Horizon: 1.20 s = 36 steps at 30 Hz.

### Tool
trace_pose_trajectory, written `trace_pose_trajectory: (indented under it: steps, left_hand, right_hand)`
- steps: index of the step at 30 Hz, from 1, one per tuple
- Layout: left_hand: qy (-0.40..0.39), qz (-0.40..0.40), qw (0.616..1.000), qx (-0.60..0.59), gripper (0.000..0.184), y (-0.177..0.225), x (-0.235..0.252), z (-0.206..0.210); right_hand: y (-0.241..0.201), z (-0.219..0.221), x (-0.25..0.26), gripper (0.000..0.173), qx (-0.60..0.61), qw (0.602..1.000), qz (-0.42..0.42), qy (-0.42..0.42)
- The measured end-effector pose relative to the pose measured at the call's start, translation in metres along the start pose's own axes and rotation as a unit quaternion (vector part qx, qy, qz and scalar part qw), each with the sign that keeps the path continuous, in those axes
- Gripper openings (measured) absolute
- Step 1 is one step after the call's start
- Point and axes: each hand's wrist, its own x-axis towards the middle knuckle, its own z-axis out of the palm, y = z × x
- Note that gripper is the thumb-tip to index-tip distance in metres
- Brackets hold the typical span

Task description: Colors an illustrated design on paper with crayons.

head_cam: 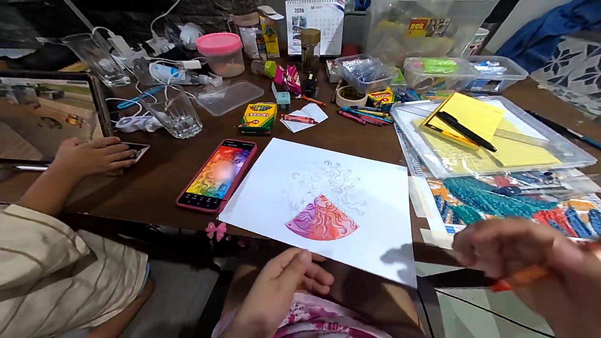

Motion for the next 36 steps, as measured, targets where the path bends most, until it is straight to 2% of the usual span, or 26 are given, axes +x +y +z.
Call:
trace_pose_trajectory:
  steps: [2,5,7,9,11,15,17,20,23,25,29,32,36]
  left_hand:
    - [0.055,-0.003,0.998,-0.004,0.038,0.007,0.007,0.009]
    - [0.082,0.024,0.996,-0.015,0.035,0.01,0.011,0.014]
    - [0.033,0.084,0.996,0.028,0.031,0.002,0.005,0.011]
    - [-0.051,0.14,0.985,0.092,0.026,-0.004,-0.003,0.006]
    - [-0.121,0.142,0.975,0.124,0.024,-0.005,-0.009,0.005]
    - [-0.159,0.136,0.972,0.109,0.057,-0.005,-0.007,0.006]
    - [-0.147,0.147,0.972,0.106,0.063,0.0,-0.003,0.006]
    - [-0.09,0.199,0.963,0.16,0.056,0.01,0.0,0.005]
    - [-0.021,0.268,0.923,0.275,0.045,0.02,0.002,0.005]
    - [0.002,0.283,0.901,0.328,0.042,0.024,0.003,0.006]
    - [0.018,0.273,0.912,0.304,0.033,0.019,0.004,0.011]
    - [0.03,0.301,0.913,0.273,0.029,0.019,0.001,0.012]
    - [0.05,0.408,0.863,0.294,0.028,0.029,-0.001,0.005]
  right_hand:
    - [0.007,-0.016,0.021,0.051,0.038,0.999,0.012,0.016]
    - [0.016,-0.027,0.047,0.056,0.086,0.995,0.041,0.017]
    - [0.026,-0.034,0.06,0.061,0.051,0.998,0.037,-0.01]
    - [0.037,-0.037,0.071,0.067,-0.032,0.998,0.023,-0.052]
    - [0.046,-0.036,0.076,0.076,-0.103,0.99,0.023,-0.097]
    - [0.047,-0.027,0.068,0.073,-0.259,0.952,-0.008,-0.162]
    - [0.044,-0.026,0.057,0.07,-0.281,0.946,-0.033,-0.157]
    - [0.033,-0.027,0.039,0.068,-0.285,0.947,-0.042,-0.143]
    - [0.022,-0.025,0.024,0.069,-0.31,0.937,-0.037,-0.158]
    - [0.015,-0.021,0.02,0.07,-0.333,0.926,-0.049,-0.172]
    - [0.007,-0.021,0.02,0.073,-0.331,0.922,-0.068,-0.188]
    - [0.002,-0.029,0.021,0.071,-0.28,0.946,-0.04,-0.159]
    - [-0.021,-0.038,0.027,0.059,-0.129,0.987,-0.002,-0.098]
